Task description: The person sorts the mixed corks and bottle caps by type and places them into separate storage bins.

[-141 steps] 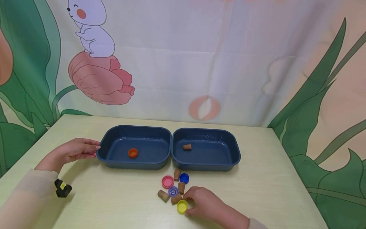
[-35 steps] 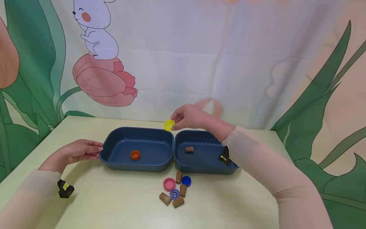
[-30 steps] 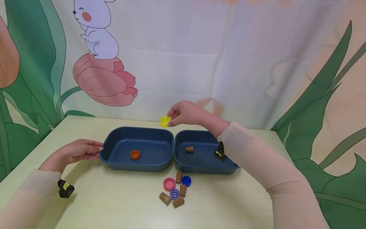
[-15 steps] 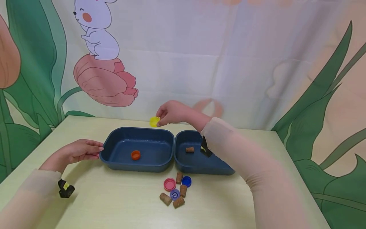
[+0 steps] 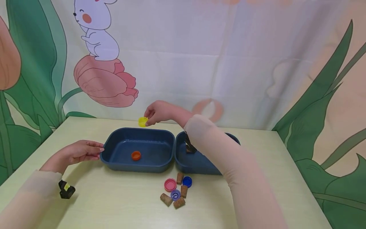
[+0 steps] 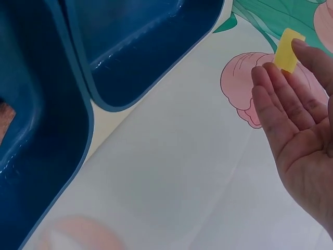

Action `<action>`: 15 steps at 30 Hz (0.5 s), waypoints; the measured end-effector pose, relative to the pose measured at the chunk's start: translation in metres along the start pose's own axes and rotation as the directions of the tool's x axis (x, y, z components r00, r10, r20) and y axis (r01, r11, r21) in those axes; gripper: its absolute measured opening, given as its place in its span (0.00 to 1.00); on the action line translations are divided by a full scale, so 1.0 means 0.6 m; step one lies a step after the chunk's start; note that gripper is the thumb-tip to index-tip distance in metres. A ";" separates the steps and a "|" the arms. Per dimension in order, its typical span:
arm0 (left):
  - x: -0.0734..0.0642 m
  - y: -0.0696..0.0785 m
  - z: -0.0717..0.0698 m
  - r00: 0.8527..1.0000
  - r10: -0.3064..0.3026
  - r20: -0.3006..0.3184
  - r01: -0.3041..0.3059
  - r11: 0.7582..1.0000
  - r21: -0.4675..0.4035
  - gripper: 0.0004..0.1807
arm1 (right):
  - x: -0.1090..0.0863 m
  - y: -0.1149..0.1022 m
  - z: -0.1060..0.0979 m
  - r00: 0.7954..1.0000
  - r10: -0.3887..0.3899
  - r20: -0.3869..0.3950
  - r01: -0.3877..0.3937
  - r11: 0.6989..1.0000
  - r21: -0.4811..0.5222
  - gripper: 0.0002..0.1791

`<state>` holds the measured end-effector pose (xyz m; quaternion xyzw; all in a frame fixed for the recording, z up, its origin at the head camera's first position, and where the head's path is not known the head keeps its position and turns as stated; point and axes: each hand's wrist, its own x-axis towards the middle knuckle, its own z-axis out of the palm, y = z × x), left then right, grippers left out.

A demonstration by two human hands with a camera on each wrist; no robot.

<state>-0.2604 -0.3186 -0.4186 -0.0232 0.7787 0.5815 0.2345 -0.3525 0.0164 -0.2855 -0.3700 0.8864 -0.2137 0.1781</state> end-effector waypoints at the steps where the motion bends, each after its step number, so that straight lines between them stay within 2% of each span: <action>1: -0.001 -0.001 -0.001 1.000 0.000 -0.001 0.000 1.000 0.002 0.30 | 0.006 -0.002 0.002 1.000 -0.004 0.003 0.004 1.000 -0.001 0.20; 9: -0.004 0.003 0.000 1.000 -0.014 -0.021 0.014 1.000 0.005 0.29 | 0.045 -0.010 0.023 1.000 0.001 0.031 -0.001 1.000 0.004 0.21; 15: -0.004 0.004 0.001 1.000 -0.017 -0.013 0.017 1.000 -0.003 0.29 | 0.066 -0.006 0.038 0.999 0.008 0.052 -0.009 1.000 0.016 0.20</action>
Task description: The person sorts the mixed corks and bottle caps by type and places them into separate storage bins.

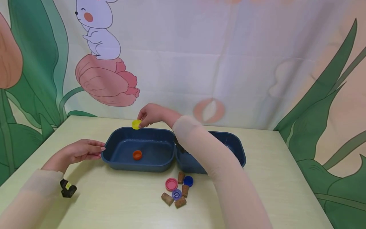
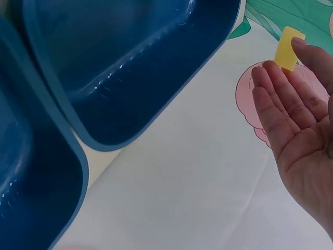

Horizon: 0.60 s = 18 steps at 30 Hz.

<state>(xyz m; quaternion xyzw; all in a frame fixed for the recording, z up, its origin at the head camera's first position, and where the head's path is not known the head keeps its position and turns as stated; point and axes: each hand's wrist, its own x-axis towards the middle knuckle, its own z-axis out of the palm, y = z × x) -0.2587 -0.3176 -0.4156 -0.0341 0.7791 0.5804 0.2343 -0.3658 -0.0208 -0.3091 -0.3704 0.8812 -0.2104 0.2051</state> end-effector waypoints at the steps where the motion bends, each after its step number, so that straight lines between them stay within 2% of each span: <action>1: 0.000 0.000 -0.001 1.000 0.001 0.002 -0.001 1.000 0.001 0.29 | 0.003 0.000 0.001 1.000 -0.002 0.004 0.002 1.000 0.006 0.20; 18: 0.005 -0.004 -0.005 1.000 -0.009 0.019 0.010 1.000 -0.026 0.27 | 0.051 -0.001 0.034 0.999 0.014 0.051 -0.014 1.000 0.002 0.21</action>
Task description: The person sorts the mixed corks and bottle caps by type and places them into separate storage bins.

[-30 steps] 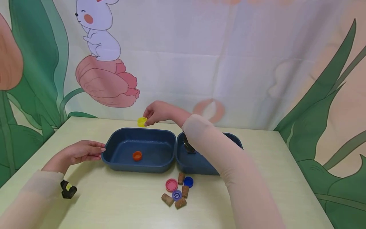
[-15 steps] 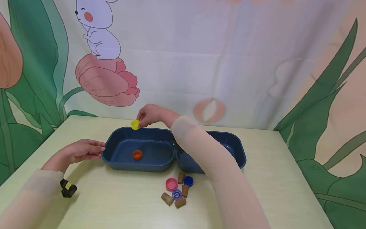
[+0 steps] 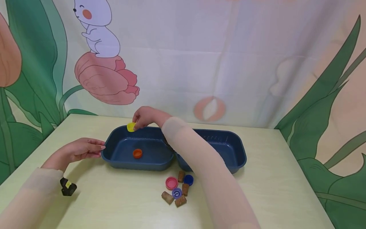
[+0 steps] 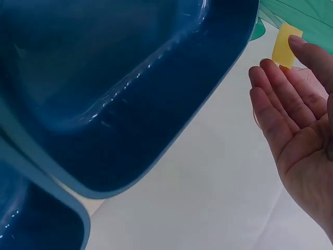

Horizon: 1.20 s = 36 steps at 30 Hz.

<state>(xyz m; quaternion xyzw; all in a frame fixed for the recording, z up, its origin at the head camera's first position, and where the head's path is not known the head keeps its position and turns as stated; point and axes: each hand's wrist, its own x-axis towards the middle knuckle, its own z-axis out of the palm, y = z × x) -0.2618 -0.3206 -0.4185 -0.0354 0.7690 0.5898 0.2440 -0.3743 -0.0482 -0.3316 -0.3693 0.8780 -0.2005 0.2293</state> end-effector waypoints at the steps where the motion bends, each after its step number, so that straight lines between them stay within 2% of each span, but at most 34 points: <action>1: 0.000 0.000 0.000 1.000 -0.002 -0.002 0.002 1.000 -0.003 0.27 | 0.003 -0.002 0.002 1.000 -0.002 -0.001 0.002 1.000 -0.008 0.22; 9: -0.002 0.000 -0.002 1.000 -0.004 0.006 0.004 1.000 -0.008 0.27 | 0.020 -0.016 0.018 1.000 0.000 -0.001 0.000 0.998 -0.062 0.20; 19: -0.005 0.005 0.001 1.000 -0.013 0.002 0.013 1.000 0.009 0.29 | 0.035 -0.023 0.037 0.999 0.002 0.032 0.000 0.998 -0.068 0.18; 28: -0.004 0.001 -0.002 1.000 0.000 0.010 0.000 1.000 0.004 0.28 | 0.045 -0.023 0.057 0.997 0.051 0.058 -0.046 0.996 -0.077 0.16; 36: -0.008 0.005 0.002 1.000 -0.008 0.003 0.008 1.000 0.010 0.29 | 0.046 -0.021 0.071 0.995 0.063 0.071 -0.056 0.994 -0.097 0.14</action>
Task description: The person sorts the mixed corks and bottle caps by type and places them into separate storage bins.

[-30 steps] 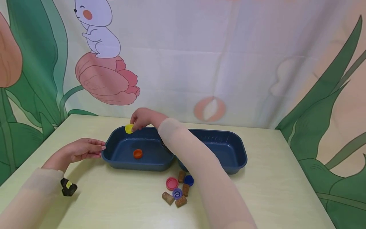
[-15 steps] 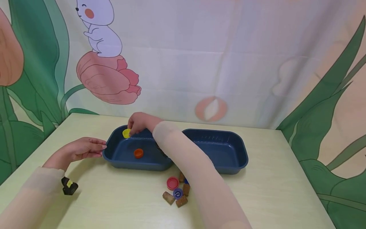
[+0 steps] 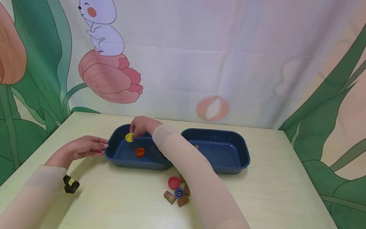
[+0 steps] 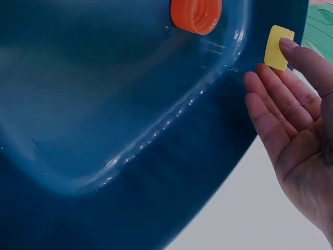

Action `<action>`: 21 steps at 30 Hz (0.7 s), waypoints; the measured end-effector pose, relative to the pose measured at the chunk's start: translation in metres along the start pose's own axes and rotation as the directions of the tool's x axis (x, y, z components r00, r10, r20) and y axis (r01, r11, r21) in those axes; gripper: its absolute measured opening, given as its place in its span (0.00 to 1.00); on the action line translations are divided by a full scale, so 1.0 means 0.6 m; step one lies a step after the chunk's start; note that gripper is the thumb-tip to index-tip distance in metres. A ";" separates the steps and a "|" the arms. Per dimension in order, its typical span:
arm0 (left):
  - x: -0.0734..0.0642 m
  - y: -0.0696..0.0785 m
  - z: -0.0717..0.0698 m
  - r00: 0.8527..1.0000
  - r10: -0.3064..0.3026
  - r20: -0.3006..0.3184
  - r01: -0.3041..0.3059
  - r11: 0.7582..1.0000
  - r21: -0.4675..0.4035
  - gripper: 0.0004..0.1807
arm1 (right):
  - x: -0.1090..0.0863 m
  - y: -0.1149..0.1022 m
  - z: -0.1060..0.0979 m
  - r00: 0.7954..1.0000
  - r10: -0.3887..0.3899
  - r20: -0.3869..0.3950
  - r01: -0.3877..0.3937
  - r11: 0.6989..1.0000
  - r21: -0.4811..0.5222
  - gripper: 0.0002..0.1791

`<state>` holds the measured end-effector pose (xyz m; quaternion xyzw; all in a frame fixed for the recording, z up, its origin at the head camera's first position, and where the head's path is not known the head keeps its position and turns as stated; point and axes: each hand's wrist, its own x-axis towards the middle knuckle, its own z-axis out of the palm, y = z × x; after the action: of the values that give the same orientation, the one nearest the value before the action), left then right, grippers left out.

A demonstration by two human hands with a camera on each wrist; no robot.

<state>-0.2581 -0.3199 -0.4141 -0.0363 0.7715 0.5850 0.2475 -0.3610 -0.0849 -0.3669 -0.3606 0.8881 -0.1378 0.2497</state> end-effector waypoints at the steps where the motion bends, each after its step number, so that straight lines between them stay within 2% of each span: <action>1: 0.000 0.001 0.000 1.000 -0.001 0.000 0.001 1.000 0.000 0.29 | 0.000 0.000 0.001 1.000 0.001 0.000 -0.001 1.000 -0.005 0.14; 8: -0.001 0.001 0.000 1.000 -0.002 -0.005 0.002 1.000 0.005 0.28 | 0.007 0.005 0.006 1.000 0.011 0.004 -0.010 0.996 -0.087 0.14; 15: 0.001 0.001 0.000 1.000 -0.008 -0.014 0.008 1.000 0.009 0.27 | 0.017 0.012 0.014 0.999 0.020 0.039 -0.018 0.999 -0.045 0.14; 21: 0.004 -0.001 -0.001 1.000 -0.009 -0.017 0.010 1.000 0.011 0.27 | 0.013 0.011 0.019 0.999 -0.005 0.044 0.007 0.999 -0.050 0.14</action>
<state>-0.2603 -0.3202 -0.4158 -0.0437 0.7765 0.5793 0.2438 -0.3635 -0.0865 -0.3823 -0.3724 0.8844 -0.1084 0.2597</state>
